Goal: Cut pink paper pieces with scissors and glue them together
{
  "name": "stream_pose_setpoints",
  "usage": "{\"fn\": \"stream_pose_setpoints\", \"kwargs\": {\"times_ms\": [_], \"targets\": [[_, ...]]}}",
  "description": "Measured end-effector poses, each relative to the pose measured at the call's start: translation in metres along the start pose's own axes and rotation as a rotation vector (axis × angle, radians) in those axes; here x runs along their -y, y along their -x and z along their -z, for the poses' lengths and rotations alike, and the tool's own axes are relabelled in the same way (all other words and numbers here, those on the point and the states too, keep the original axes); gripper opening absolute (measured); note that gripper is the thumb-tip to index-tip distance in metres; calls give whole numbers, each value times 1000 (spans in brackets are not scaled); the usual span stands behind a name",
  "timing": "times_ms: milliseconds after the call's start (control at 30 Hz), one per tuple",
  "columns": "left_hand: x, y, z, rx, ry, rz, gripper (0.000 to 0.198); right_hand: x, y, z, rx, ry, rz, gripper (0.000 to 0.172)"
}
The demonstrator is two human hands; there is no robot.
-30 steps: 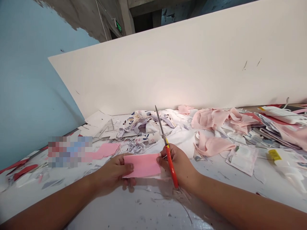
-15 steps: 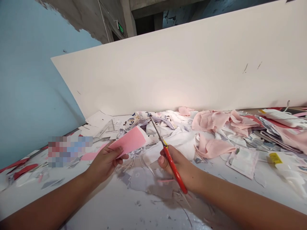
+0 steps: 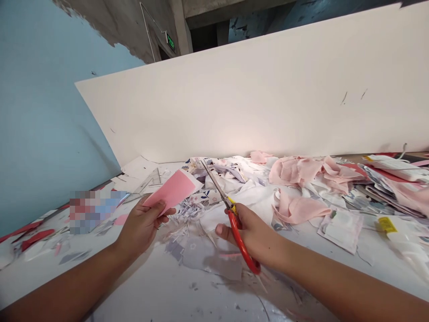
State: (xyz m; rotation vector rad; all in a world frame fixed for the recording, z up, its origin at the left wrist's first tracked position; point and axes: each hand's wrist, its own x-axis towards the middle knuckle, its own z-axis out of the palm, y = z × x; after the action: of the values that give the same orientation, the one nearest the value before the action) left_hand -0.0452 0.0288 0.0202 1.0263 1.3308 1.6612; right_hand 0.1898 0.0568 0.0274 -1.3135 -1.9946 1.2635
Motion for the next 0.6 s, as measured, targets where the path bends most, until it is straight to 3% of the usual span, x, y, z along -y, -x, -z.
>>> {"fn": "stream_pose_setpoints", "kwargs": {"times_ms": [167,367,600], "targets": [[2,-2,1,-40,-2,-32,35,-4,7,-5,-13,52,35,57],[0,6,-1,-51,-56,-60,37,5,6,1,106,-14,19,48],[-4,9,0,-39,-28,-92,35,12,8,0,93,-61,13,42]]}}
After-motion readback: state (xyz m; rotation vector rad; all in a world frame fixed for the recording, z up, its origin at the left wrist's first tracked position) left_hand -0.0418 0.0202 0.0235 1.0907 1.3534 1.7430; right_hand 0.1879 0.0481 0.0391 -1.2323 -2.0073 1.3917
